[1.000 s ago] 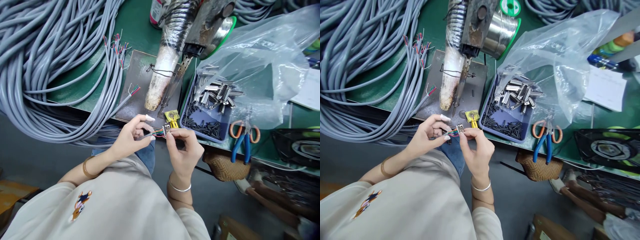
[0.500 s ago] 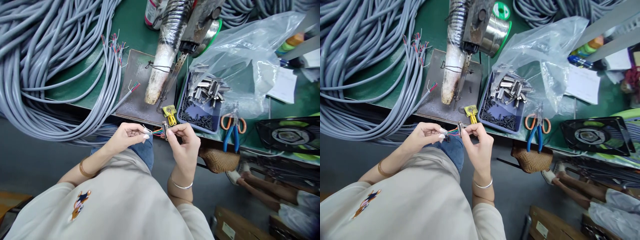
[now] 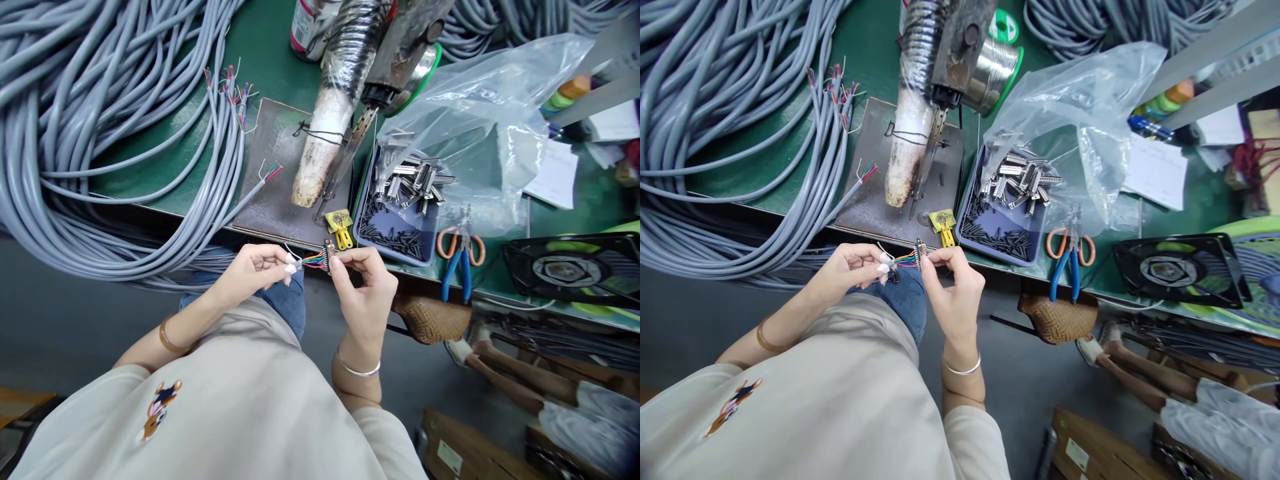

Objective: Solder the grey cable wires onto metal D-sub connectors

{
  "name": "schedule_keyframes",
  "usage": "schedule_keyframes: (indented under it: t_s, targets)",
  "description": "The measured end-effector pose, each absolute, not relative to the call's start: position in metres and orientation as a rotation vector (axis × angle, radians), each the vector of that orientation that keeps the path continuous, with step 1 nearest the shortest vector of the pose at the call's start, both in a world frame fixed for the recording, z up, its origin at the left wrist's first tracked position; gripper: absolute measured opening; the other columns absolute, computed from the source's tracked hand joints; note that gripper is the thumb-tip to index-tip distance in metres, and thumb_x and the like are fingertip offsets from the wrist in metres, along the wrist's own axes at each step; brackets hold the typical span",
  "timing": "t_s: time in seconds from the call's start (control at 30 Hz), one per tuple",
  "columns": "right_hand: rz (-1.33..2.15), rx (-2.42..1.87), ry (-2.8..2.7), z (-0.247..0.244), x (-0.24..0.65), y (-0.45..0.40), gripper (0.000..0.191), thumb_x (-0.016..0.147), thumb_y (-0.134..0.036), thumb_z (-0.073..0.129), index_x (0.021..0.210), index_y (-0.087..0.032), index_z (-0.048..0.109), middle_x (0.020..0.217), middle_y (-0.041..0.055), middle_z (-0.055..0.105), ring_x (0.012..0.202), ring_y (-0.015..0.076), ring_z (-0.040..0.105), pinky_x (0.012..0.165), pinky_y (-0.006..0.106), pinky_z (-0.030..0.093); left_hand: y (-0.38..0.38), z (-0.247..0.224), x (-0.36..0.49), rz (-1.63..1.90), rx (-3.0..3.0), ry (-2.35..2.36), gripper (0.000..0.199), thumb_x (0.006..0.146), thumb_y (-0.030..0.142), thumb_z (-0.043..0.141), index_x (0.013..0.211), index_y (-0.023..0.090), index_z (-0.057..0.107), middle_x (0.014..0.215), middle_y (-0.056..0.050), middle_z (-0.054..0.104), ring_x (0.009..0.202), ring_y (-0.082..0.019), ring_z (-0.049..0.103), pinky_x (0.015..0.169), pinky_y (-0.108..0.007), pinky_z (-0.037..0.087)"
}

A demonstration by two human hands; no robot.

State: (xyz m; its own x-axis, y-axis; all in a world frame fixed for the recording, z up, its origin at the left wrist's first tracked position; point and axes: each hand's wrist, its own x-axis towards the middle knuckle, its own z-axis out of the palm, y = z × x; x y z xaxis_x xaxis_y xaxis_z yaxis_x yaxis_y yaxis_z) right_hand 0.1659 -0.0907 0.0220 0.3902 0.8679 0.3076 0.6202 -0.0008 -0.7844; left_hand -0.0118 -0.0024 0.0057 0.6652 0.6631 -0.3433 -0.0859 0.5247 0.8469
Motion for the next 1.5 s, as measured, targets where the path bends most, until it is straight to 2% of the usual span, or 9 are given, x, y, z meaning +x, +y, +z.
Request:
schedule_keyframes:
  t_s: [0.47, 0.6, 0.67, 0.77, 0.87, 1.0, 1.17, 1.33, 1.5]
  targets:
    - [0.304, -1.686, -1.336, 0.019, 0.168, -0.092, 0.009, 0.094, -0.024, 0.069, 0.086, -0.023, 0.065, 0.086, -0.0023, 0.077, 0.077, 0.0126, 0.073, 0.072, 0.024, 0.059, -0.003, -0.002, -0.012, 0.480, 0.942, 0.717, 0.035, 0.072, 0.043, 0.088, 0.078, 0.013, 0.071, 0.062, -0.001, 0.070, 0.046, -0.005, 0.046, 0.044, -0.017, 0.035]
    - [0.303, -1.690, -1.263, 0.020, 0.168, -0.093, 0.013, 0.094, -0.024, 0.069, 0.083, -0.022, 0.063, 0.096, 0.0018, 0.080, 0.079, 0.0136, 0.074, 0.068, 0.025, 0.058, -0.002, -0.001, -0.011, 0.475, 0.953, 0.739, 0.035, 0.072, 0.042, 0.088, 0.079, 0.013, 0.071, 0.062, -0.001, 0.070, 0.047, -0.005, 0.047, 0.044, -0.017, 0.034]
    - [0.286, -1.674, -1.196, 0.019, 0.167, -0.094, 0.012, 0.094, -0.025, 0.070, 0.084, -0.022, 0.063, 0.099, 0.0028, 0.080, 0.070, 0.0122, 0.072, 0.062, 0.026, 0.057, -0.002, 0.000, -0.011, 0.481, 0.958, 0.741, 0.032, 0.073, 0.040, 0.087, 0.078, 0.013, 0.071, 0.062, -0.001, 0.070, 0.047, -0.005, 0.048, 0.045, -0.017, 0.034]
    - [0.167, -1.584, -1.056, 0.019, 0.165, -0.099, 0.009, 0.095, -0.027, 0.070, 0.091, -0.023, 0.064, 0.085, -0.0019, 0.078, 0.048, 0.0081, 0.061, 0.044, 0.022, 0.045, -0.004, -0.003, -0.010, 0.518, 0.973, 0.731, 0.028, 0.073, 0.036, 0.088, 0.078, 0.013, 0.073, 0.065, -0.002, 0.071, 0.054, -0.008, 0.057, 0.051, -0.018, 0.042]
    - [-0.077, -1.495, -0.990, 0.022, 0.163, -0.109, 0.012, 0.096, -0.034, 0.070, 0.090, -0.023, 0.068, 0.061, -0.0070, 0.064, 0.039, 0.0077, 0.052, 0.037, 0.022, 0.033, -0.007, -0.007, -0.010, 0.566, 1.013, 0.719, 0.024, 0.074, 0.032, 0.087, 0.080, 0.012, 0.075, 0.070, -0.004, 0.073, 0.063, -0.011, 0.064, 0.062, -0.021, 0.051]
    - [-0.097, -1.603, -1.300, 0.031, 0.167, -0.120, 0.013, 0.096, -0.036, 0.069, 0.094, -0.026, 0.077, 0.057, -0.0055, 0.059, 0.041, 0.0078, 0.048, 0.041, 0.025, 0.036, -0.010, -0.009, -0.010, 0.642, 1.185, 0.732, 0.015, 0.081, 0.026, 0.080, 0.081, 0.012, 0.075, 0.080, -0.007, 0.077, 0.070, -0.014, 0.068, 0.069, -0.024, 0.054]
    - [-0.022, -1.624, -1.616, 0.034, 0.168, -0.120, 0.013, 0.092, -0.023, 0.074, 0.103, -0.029, 0.077, 0.054, -0.0083, 0.057, 0.044, 0.0072, 0.045, 0.047, 0.024, 0.039, -0.013, -0.009, -0.011, 0.903, 1.797, 0.704, 0.008, 0.091, 0.018, 0.071, 0.087, 0.013, 0.075, 0.073, -0.003, 0.074, 0.060, -0.010, 0.061, 0.057, -0.021, 0.045]
    - [-0.081, -1.586, -1.629, 0.030, 0.170, -0.121, 0.013, 0.091, -0.020, 0.074, 0.099, -0.029, 0.078, 0.053, -0.0081, 0.054, 0.045, 0.0081, 0.043, 0.049, 0.026, 0.038, -0.019, -0.014, -0.010, 1.246, 2.378, 0.601, 0.009, 0.096, 0.011, 0.064, 0.101, 0.014, 0.070, 0.077, -0.004, 0.076, 0.063, -0.012, 0.062, 0.063, -0.025, 0.047]
    - [-0.099, -1.595, -1.579, 0.032, 0.172, -0.122, 0.014, 0.091, -0.016, 0.072, 0.098, -0.027, 0.078, 0.055, -0.0077, 0.057, 0.046, 0.0073, 0.046, 0.049, 0.026, 0.037, -0.021, -0.016, -0.009, 1.293, 2.519, 0.592, 0.013, 0.095, 0.009, 0.065, 0.107, 0.013, 0.067, 0.077, -0.004, 0.077, 0.064, -0.013, 0.064, 0.060, -0.025, 0.047]
